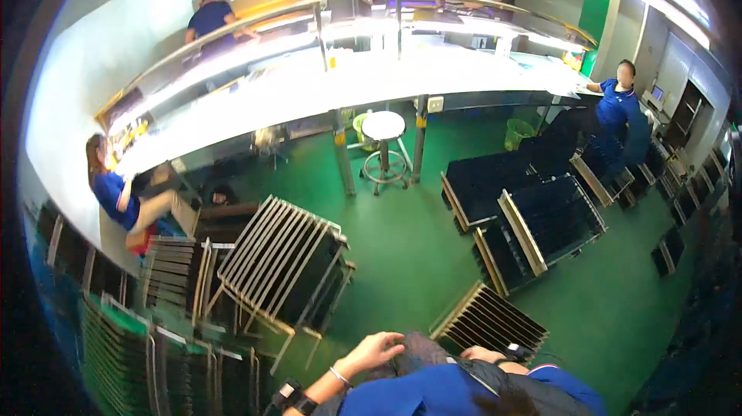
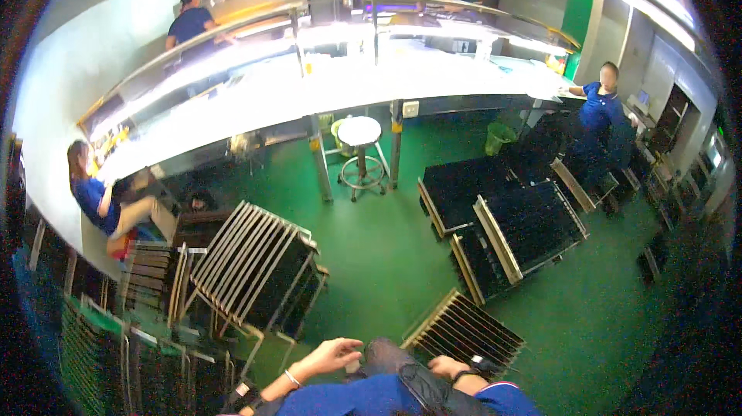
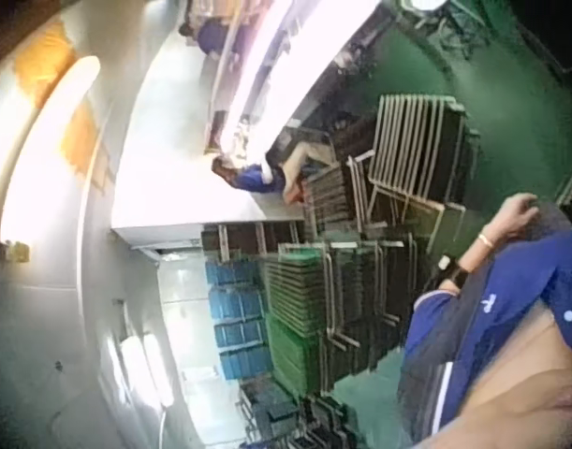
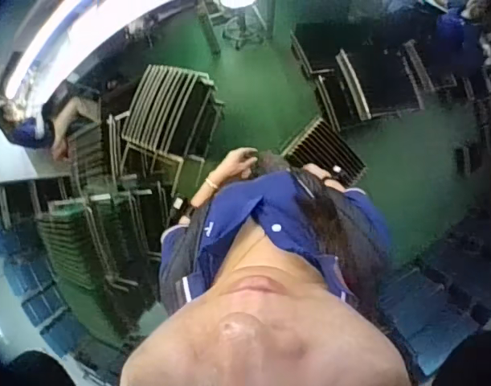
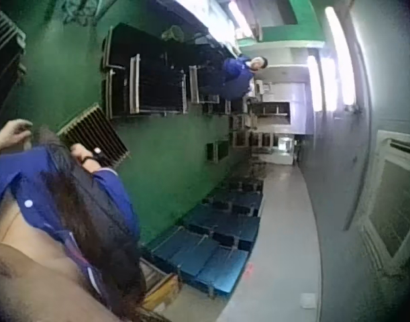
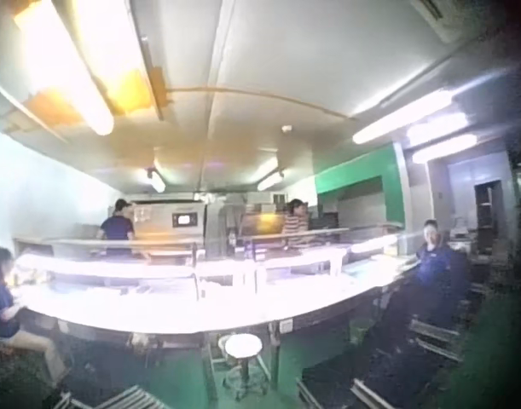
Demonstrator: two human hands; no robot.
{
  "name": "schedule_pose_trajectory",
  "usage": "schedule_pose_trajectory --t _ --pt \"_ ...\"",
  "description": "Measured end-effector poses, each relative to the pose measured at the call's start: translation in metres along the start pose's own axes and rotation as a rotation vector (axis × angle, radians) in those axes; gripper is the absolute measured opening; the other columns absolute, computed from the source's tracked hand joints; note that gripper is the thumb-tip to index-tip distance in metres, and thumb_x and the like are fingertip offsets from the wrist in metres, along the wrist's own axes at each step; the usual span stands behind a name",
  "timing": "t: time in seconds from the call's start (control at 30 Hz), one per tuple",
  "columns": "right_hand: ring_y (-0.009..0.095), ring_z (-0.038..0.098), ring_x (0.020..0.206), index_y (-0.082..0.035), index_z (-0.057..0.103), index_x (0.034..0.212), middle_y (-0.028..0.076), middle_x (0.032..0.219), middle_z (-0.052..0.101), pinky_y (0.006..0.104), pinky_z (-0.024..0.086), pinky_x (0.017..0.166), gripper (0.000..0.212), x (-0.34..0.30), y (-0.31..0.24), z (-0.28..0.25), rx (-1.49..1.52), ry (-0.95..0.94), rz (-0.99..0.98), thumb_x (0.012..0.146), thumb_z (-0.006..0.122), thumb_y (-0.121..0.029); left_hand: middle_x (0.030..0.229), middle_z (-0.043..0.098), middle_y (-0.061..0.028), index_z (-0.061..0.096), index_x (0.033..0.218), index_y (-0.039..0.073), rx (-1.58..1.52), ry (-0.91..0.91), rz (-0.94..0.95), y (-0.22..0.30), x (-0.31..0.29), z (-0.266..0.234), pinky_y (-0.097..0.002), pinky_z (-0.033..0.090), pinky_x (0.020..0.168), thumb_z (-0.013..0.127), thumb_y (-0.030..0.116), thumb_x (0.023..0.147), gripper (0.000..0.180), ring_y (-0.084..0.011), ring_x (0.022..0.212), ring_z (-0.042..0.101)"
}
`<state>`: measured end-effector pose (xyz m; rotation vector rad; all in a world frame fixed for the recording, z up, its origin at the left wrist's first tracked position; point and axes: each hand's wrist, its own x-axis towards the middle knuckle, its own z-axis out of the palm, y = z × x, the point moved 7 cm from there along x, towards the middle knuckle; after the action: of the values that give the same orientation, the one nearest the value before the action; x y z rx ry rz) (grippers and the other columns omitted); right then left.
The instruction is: Placing and aligning multiple layers of thin solar or electronic sheets on a production workstation table.
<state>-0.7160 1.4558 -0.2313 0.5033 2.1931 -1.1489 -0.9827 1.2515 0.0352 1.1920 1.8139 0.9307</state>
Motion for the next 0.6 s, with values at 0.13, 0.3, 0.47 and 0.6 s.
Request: schedule_pose_trajectory --t 0.13,0.3,0.47,0.6 --pt "0.033 0.061 0.101 -0.013 0.069 0.103 0.014 0.103 0.066 0.0394 0.048 0.088 0.037 -0.018 0.035 -0.084 -0.002 0.215 0.541 0.07 0.055 -0.02 0.098 0.066 -0.014 0.057 0.12 0.004 0.007 0.0 -0.018 -0.014 0.062 -0.046 -0.0346 0.051 0.08 0.064 0.029 0.087 0.042 -0.0205 0.089 0.064" --pt "0.033 0.062 0.097 -0.013 0.072 0.092 0.015 0.099 0.067 0.0409 0.049 0.086 0.026 0.024 0.005 -0.213 0.014 0.343 0.651 0.074 0.057 -0.025 0.102 0.066 -0.0142 0.056 0.121 0.005 -0.041 0.043 -0.079 -0.013 0.155 -0.113 -0.0346 0.05 0.083 0.063 0.03 0.087 0.044 -0.0213 0.094 0.064" --pt "0.033 0.064 0.094 -0.012 0.07 0.094 0.014 0.096 0.067 0.0429 0.05 0.082 0.031 0.251 0.044 -0.337 -0.228 0.166 0.099 0.069 0.06 -0.028 0.102 0.066 -0.017 0.058 0.119 0.004 0.088 0.204 -0.197 -0.032 0.279 -0.189 -0.0346 0.051 0.082 0.064 0.033 0.085 0.045 -0.0241 0.092 0.065" --pt "0.034 0.063 0.088 -0.009 0.068 0.084 0.017 0.091 0.066 0.0427 0.05 0.078 0.019 0.361 -0.026 -0.554 -0.309 0.593 -0.004 0.071 0.055 -0.016 0.102 0.065 -0.0165 0.059 0.117 0.004 -0.121 0.468 -0.279 -0.053 0.398 -0.237 -0.0344 0.052 0.082 0.065 0.031 0.084 0.043 -0.0245 0.091 0.066"
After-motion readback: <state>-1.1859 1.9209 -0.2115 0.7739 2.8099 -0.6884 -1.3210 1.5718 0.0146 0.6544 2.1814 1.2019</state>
